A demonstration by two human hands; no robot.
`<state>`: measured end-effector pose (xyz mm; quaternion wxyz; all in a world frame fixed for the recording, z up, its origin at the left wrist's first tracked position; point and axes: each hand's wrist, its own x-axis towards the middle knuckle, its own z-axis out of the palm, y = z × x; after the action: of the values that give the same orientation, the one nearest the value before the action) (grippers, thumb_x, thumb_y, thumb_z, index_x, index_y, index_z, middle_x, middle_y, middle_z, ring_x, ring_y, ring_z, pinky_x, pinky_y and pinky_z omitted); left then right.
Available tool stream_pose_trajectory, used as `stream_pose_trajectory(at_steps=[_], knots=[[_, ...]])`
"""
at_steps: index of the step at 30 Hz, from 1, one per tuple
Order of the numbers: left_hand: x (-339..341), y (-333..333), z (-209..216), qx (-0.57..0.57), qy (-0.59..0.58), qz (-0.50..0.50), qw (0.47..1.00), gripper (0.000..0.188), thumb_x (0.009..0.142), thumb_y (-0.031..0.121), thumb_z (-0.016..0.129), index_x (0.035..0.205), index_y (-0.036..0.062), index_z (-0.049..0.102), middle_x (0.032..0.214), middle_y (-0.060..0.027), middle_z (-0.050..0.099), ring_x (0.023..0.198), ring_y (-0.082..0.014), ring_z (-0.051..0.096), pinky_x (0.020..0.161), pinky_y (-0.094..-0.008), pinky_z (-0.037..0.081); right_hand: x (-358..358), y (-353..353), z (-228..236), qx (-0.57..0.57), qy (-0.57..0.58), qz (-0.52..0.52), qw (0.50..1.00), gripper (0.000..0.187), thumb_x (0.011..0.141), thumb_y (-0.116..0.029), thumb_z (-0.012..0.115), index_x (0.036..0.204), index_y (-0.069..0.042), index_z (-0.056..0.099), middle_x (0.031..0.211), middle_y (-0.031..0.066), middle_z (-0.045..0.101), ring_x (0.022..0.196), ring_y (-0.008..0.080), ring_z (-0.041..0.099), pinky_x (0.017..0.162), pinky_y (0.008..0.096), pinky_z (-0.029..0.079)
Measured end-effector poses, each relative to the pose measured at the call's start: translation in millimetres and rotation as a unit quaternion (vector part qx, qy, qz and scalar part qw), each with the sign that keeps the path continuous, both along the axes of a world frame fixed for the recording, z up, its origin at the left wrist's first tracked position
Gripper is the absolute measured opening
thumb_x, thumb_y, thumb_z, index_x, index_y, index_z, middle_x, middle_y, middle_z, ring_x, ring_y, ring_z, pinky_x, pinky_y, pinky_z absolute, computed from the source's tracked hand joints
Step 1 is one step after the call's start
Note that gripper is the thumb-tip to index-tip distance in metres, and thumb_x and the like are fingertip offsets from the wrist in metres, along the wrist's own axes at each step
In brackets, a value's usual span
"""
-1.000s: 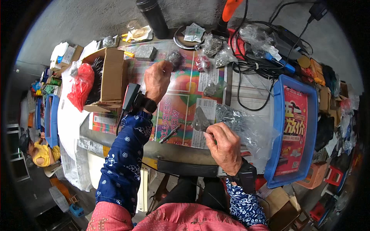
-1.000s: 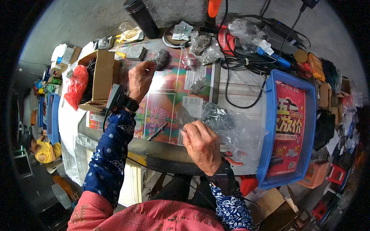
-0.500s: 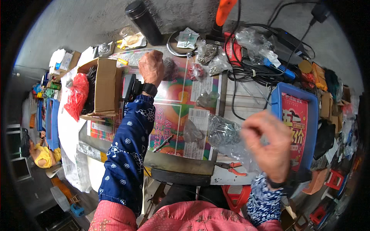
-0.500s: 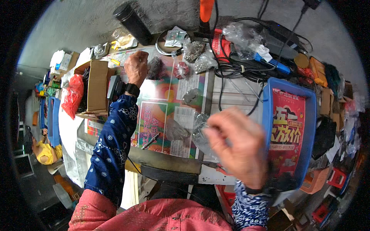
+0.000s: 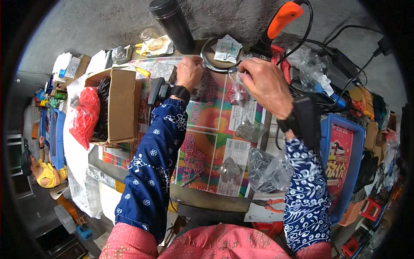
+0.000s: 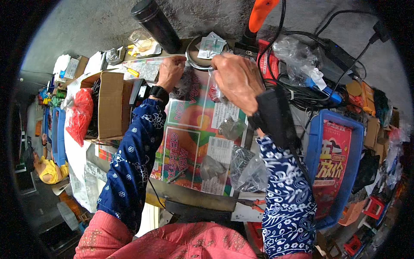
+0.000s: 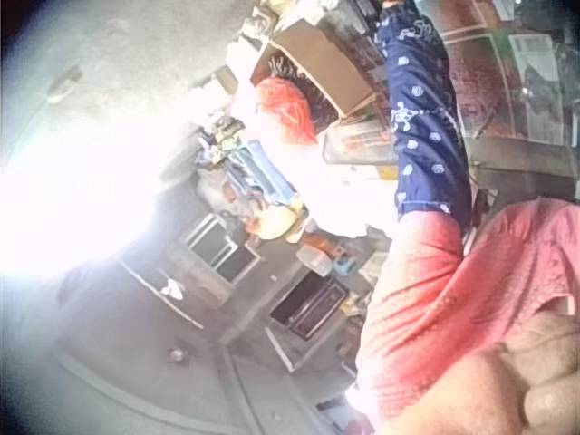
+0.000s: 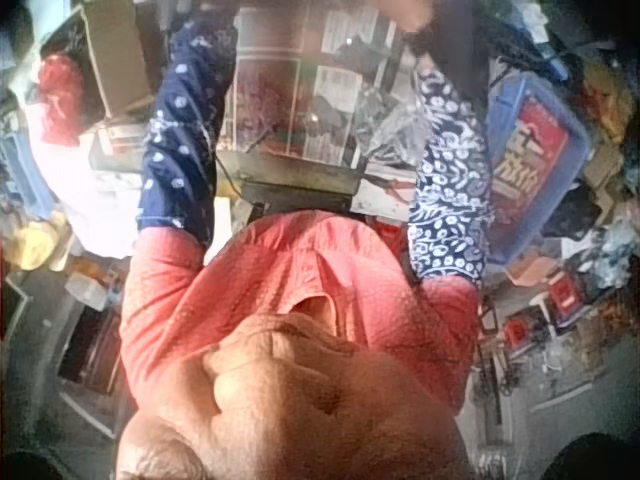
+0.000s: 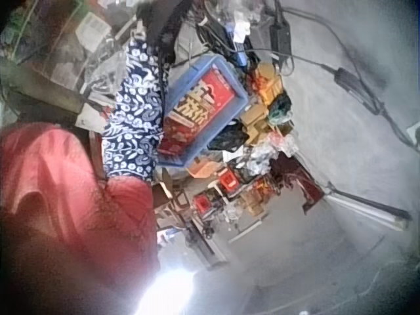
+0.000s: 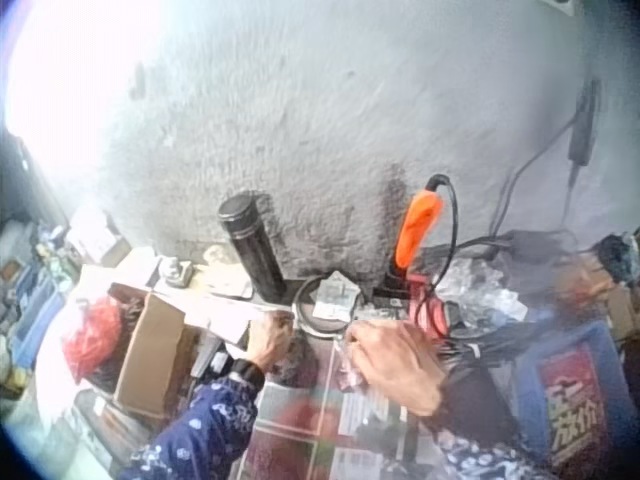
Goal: The person opens a plastic bag of small metal connectors and uses pliers to crimp them onto the ends of short black wires. The person repeats this process for several wires, placing the finished pieces on the table.
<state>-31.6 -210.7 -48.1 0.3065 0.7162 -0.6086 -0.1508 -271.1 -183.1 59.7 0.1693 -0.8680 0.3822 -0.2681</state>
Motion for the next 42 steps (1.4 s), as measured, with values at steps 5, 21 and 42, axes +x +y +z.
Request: stream_pose_trajectory(at_steps=[5, 21, 42], knots=[[2.4, -10.8, -6.6, 0.027, 0.093, -0.003, 0.995, 0.025, 0.083, 0.012, 0.055, 0.100, 0.0022, 0.071, 0.079, -0.0142, 0.070, 0.069, -0.0172, 0.065, 0.066, -0.0297, 0.051, 28.9, -25.5, -50.5, -0.033, 0.054, -0.057, 0.996, 0.015, 0.082, -0.015, 0.064, 0.090, -0.003, 0.061, 0.089, 0.0153, 0.058, 0.086, 0.0359, 0.059, 0.075, 0.0445, 0.047], [-8.2, -9.7, -4.0, 0.063, 0.233, -0.044, 0.969, 0.029, 0.083, 0.003, 0.051, 0.105, 0.0006, 0.070, 0.087, -0.0153, 0.067, 0.075, -0.0212, 0.062, 0.070, -0.0306, 0.048, 81.4, -58.8, -88.7, -0.171, 0.244, -0.141, 0.944, 0.009, 0.076, -0.009, 0.060, 0.078, -0.005, 0.067, 0.087, 0.0115, 0.063, 0.089, 0.0261, 0.062, 0.063, 0.0361, 0.056], [-16.1, -37.8, -25.6, -0.102, -0.087, 0.044, 0.990, 0.022, 0.079, 0.019, 0.065, 0.099, 0.0155, 0.073, 0.085, -0.0204, 0.060, 0.082, -0.0378, 0.061, 0.073, -0.0463, 0.050, 59.4, -60.3, -95.3, -0.254, 0.142, -0.095, 0.952, 0.005, 0.073, -0.008, 0.061, 0.072, -0.007, 0.057, 0.078, 0.0079, 0.057, 0.070, 0.0243, 0.064, 0.060, 0.0373, 0.053]])
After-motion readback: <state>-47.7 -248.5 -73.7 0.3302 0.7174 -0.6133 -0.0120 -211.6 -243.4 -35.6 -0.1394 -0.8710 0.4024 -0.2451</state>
